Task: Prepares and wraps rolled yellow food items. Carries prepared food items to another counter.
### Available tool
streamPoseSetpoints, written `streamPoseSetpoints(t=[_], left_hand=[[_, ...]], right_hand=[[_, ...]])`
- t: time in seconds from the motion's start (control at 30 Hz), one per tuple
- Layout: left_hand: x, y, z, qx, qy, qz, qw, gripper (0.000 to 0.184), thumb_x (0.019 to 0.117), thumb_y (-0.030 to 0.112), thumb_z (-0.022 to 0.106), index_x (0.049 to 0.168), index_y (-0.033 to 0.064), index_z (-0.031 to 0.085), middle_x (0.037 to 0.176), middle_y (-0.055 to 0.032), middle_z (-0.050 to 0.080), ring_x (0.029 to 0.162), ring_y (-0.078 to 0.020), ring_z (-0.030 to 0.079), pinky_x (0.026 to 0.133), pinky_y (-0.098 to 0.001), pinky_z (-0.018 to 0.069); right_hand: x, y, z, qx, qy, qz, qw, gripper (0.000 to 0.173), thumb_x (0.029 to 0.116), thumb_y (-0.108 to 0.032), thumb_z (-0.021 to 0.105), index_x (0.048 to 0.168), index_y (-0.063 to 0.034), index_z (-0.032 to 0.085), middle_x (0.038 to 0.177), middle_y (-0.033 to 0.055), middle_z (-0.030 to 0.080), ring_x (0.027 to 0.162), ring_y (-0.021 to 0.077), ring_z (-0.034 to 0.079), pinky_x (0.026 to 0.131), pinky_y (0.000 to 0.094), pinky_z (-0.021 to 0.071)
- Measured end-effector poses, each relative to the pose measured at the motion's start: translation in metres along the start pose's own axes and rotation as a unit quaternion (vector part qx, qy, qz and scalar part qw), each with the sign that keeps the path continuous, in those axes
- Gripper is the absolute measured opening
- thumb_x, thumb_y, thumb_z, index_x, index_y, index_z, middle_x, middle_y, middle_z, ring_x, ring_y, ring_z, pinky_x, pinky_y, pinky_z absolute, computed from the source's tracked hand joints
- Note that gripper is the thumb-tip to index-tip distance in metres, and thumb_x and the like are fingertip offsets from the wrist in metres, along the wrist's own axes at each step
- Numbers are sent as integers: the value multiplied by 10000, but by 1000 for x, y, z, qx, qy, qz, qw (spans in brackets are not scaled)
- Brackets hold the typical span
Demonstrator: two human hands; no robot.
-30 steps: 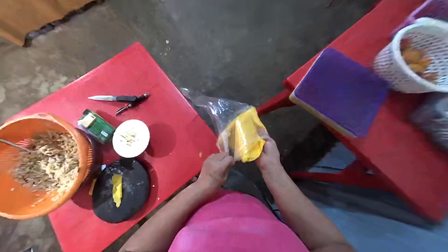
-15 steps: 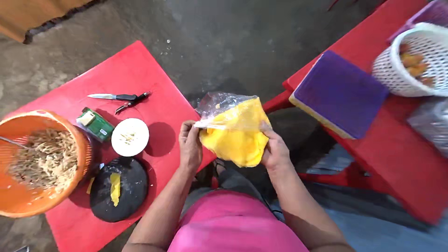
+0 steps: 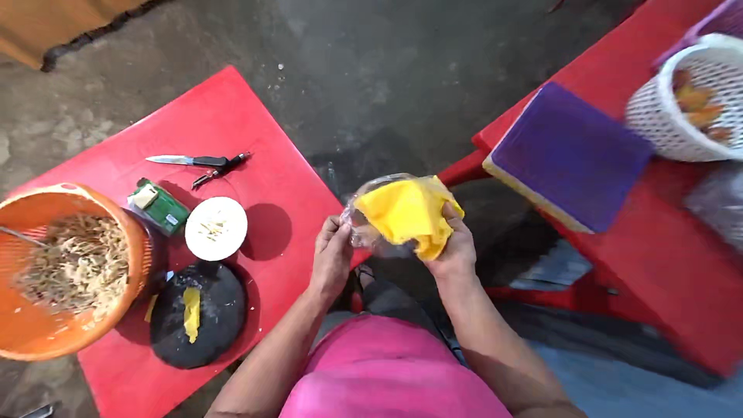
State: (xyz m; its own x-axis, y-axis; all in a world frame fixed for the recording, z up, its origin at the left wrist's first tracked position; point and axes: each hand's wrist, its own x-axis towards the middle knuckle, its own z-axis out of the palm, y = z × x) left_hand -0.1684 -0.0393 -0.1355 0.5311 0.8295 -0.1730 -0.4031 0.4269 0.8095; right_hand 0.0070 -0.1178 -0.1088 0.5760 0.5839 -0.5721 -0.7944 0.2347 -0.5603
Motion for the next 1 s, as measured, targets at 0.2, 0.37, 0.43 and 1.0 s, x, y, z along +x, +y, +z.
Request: streamPoseSetpoints(t=[0.2,0.37,0.43,1.0], left_hand=[[4,12,1,262,-30,170,950,206,1036,107,447,1001,50,642,1135,-20,647,1069,-100,622,931,-318,542],[12,16,12,228,-60,95,967,339,987,192,587,1271,54,466,996,-34,665,844,-130,674,786,-355,595],[18,15,18,308,-90,47,946,671,947,211,695,1484,32,335,1033,-88,650,776,-149,666,721,-341,602],[79,-12,-2,572,-63,90,813,223,1034,114,571,1128,-27,716,1065,-212,678,1003,-345,669,927,-528,540]], right_hand=[[-10,12,5,-74,9,4,997,250,1079,-129,395,1227,-22,566,1023,143,706,931,237,719,827,451,619],[-13,10,9,-100,16,-13,995,269,1061,-86,423,1315,-31,493,1042,137,692,924,223,719,808,437,627],[-14,13,6,-121,-12,-14,992,297,1057,-74,418,1346,-29,469,1058,143,691,932,229,720,817,443,627],[30,38,-2,-263,-84,37,960,429,1037,-52,459,1463,-69,417,1123,155,680,952,228,713,818,421,622]])
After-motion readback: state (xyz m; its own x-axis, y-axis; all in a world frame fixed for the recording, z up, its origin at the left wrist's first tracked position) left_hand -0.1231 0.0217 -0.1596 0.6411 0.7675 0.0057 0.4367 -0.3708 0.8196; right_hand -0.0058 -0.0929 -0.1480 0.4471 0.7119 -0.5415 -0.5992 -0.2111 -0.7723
